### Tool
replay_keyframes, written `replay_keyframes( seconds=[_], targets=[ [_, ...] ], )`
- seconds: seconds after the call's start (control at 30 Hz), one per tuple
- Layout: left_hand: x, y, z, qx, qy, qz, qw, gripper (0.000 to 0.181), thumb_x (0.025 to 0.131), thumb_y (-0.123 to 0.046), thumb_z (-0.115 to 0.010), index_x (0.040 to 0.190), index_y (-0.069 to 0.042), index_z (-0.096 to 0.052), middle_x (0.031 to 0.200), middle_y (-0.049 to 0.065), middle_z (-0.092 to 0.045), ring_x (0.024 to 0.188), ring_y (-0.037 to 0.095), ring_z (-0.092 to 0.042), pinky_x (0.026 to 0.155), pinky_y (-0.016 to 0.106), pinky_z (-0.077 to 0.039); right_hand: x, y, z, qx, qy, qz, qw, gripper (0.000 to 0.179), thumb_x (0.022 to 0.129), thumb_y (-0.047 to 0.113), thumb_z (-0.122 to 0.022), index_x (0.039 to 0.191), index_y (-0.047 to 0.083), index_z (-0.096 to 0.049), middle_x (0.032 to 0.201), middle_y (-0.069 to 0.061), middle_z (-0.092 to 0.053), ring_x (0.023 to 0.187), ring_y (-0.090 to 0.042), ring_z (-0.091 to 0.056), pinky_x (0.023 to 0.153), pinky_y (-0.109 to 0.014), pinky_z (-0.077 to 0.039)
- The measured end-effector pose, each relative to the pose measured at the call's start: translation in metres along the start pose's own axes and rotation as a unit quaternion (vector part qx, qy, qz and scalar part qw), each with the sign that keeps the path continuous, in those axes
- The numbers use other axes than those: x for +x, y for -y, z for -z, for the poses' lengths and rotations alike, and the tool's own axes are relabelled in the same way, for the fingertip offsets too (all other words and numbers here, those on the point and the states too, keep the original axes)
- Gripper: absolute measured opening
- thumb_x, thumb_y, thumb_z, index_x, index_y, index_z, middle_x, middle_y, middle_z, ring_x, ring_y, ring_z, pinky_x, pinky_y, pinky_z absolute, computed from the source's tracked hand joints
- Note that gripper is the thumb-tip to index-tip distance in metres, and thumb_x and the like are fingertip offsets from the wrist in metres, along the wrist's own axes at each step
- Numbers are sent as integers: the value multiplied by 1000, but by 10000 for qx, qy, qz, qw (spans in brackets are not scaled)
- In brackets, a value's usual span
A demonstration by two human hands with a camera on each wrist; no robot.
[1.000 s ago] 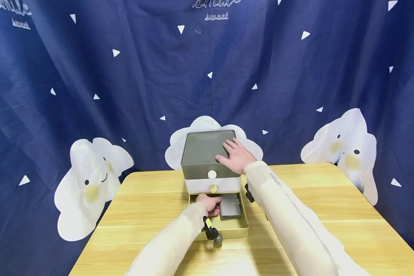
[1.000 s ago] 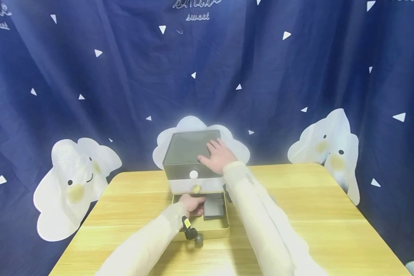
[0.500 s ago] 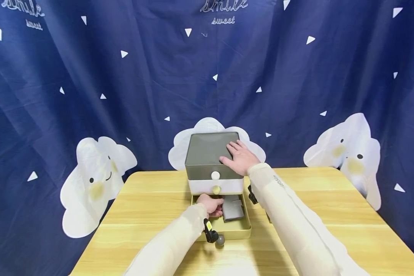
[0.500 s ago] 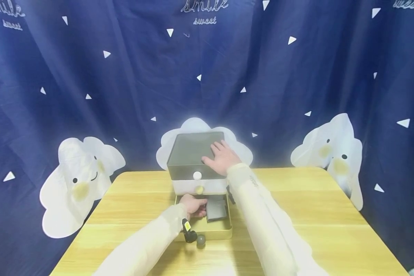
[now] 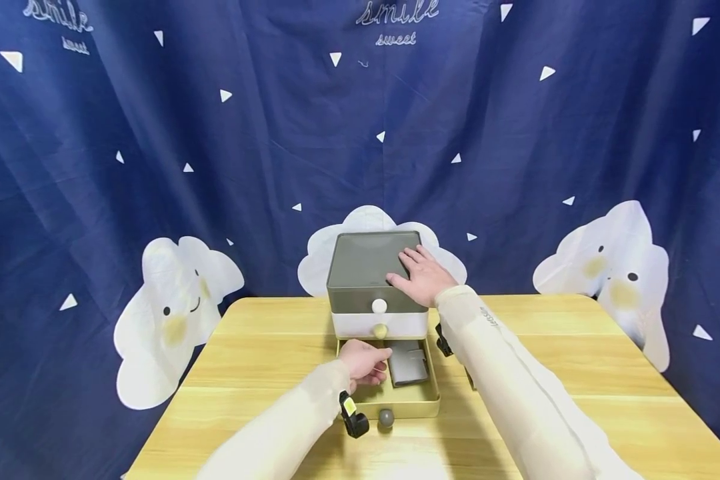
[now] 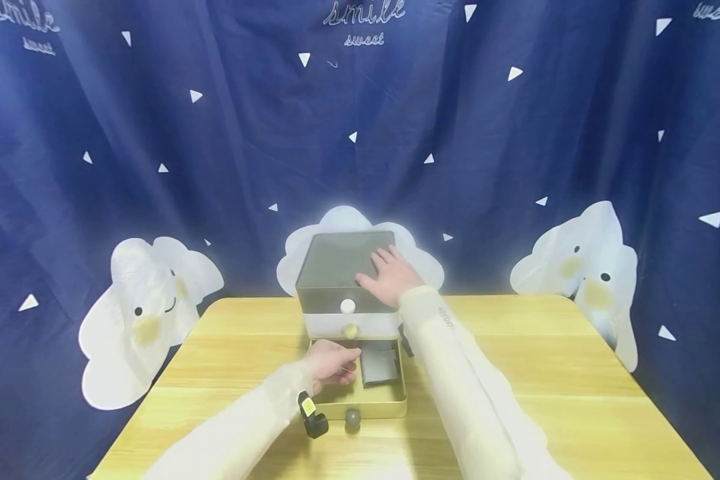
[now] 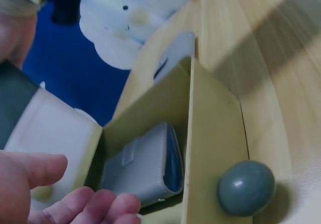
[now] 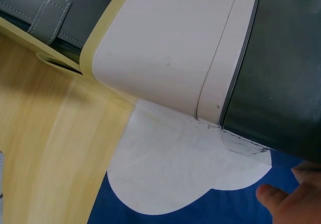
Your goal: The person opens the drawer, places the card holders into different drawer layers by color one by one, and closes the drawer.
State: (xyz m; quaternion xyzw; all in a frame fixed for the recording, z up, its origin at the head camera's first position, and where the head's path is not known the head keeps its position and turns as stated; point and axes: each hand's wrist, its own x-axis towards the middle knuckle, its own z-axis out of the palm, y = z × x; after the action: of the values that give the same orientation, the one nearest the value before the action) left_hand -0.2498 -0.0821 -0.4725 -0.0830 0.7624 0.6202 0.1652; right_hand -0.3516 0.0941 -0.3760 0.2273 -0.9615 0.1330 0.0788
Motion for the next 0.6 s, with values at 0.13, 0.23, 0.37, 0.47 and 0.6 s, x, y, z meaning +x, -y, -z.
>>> replay_keyframes(
  seconds=[0.13, 0.23, 0.37, 0.47, 0.6],
  targets=[
    [-16, -7, 4, 134, 117, -225, 9996, 34, 84, -24, -66, 96, 8, -63, 86, 20, -66, 60, 16, -64, 54, 27, -52, 0, 0, 0, -20, -4, 5, 10000, 79, 88, 63, -30, 140, 4, -35, 145, -12, -31, 136, -30, -13, 109, -33, -6],
    [-23, -10, 7, 160, 160, -380, 9990, 37, 83, -27, -67, 96, 8, -63, 84, 18, -66, 61, 16, -63, 55, 28, -53, 0, 0, 0, -42, -9, 31, 10000, 78, 89, 62, -30, 140, 3, -35, 145, -12, -31, 136, -30, -13, 109, -33, -6],
    [-29, -13, 13, 100, 225, -545, 9982, 38, 80, -30, -70, 93, 4, -64, 77, 12, -66, 63, 17, -63, 56, 29, -52, 0, -1, -1, -50, -49, 54, 10000, 78, 89, 62, -30, 140, 3, -36, 144, -12, -32, 136, -30, -14, 109, -33, -6],
    [-35, -18, 19, 110, 268, -665, 9974, 38, 79, -33, -71, 91, 1, -64, 73, 7, -66, 65, 18, -64, 58, 31, -52, 1, -1, -1, -47, -49, 70, 10000, 78, 89, 62, -30, 140, 2, -35, 144, -13, -32, 136, -30, -14, 109, -34, -6],
    [-44, -28, 28, 206, 328, -795, 9961, 39, 79, -37, -69, 93, 0, -65, 74, 6, -66, 69, 18, -64, 63, 33, -52, 2, -2, -2, -83, -25, 52, 9999, 80, 88, 63, -29, 140, 3, -35, 144, -13, -31, 136, -30, -13, 109, -34, -7]
  ],
)
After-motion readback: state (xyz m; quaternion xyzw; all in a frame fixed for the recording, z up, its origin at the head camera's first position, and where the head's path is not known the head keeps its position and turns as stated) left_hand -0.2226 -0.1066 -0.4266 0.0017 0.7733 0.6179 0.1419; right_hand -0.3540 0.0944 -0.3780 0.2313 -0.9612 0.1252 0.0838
